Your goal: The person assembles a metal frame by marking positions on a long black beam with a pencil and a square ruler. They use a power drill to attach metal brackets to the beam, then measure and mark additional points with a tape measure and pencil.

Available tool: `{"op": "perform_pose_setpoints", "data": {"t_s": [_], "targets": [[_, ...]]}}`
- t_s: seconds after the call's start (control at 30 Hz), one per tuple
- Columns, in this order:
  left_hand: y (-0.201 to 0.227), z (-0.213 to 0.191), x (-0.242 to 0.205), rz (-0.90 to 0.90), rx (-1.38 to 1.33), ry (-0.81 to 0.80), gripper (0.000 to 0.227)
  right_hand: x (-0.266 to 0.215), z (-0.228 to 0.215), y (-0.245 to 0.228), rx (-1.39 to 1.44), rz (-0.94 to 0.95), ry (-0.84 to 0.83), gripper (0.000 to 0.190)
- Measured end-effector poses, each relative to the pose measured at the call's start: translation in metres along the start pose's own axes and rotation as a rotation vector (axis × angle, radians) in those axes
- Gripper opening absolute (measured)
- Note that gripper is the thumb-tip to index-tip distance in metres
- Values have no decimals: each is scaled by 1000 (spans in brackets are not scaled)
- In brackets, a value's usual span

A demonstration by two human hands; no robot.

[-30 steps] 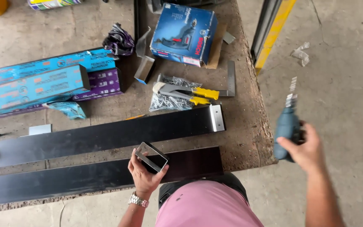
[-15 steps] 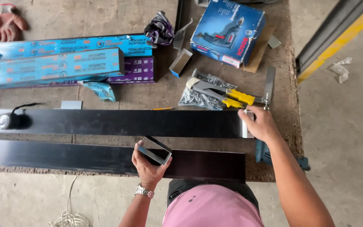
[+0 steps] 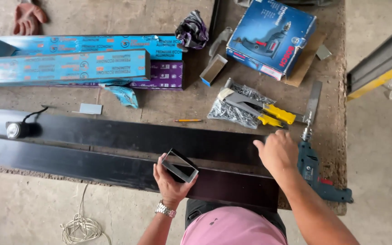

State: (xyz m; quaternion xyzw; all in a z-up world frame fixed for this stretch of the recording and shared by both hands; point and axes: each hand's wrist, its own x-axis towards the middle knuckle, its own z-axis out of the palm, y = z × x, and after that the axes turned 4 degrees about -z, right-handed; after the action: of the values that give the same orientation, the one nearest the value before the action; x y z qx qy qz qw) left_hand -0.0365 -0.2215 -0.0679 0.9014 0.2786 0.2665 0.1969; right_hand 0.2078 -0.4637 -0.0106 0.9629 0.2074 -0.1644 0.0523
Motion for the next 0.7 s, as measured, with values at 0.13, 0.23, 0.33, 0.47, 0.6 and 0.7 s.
{"op": "perform_pose_setpoints", "data": {"t_s": [0.13, 0.23, 0.33, 0.47, 0.6, 0.7], "targets": [[1, 2, -1, -1, 67, 22, 124, 30, -108, -54, -31, 26, -265, 75], [1, -3, 1, -43, -9, -8, 125, 86, -93, -113, 49, -165, -176, 41], [0, -4, 0, -62, -183, -96, 122, 139, -19, -178, 274, -686, 74, 24], [-15, 15, 1, 55, -288, -107, 131, 169, 38, -194, 232, -757, -79, 12], [-12, 22, 21, -5, -335, -96, 127, 175, 24, -175, 95, -811, -186, 14], [-21, 27, 18, 70, -343, -118, 128, 177, 15, -163, 224, -724, -9, 8]]}}
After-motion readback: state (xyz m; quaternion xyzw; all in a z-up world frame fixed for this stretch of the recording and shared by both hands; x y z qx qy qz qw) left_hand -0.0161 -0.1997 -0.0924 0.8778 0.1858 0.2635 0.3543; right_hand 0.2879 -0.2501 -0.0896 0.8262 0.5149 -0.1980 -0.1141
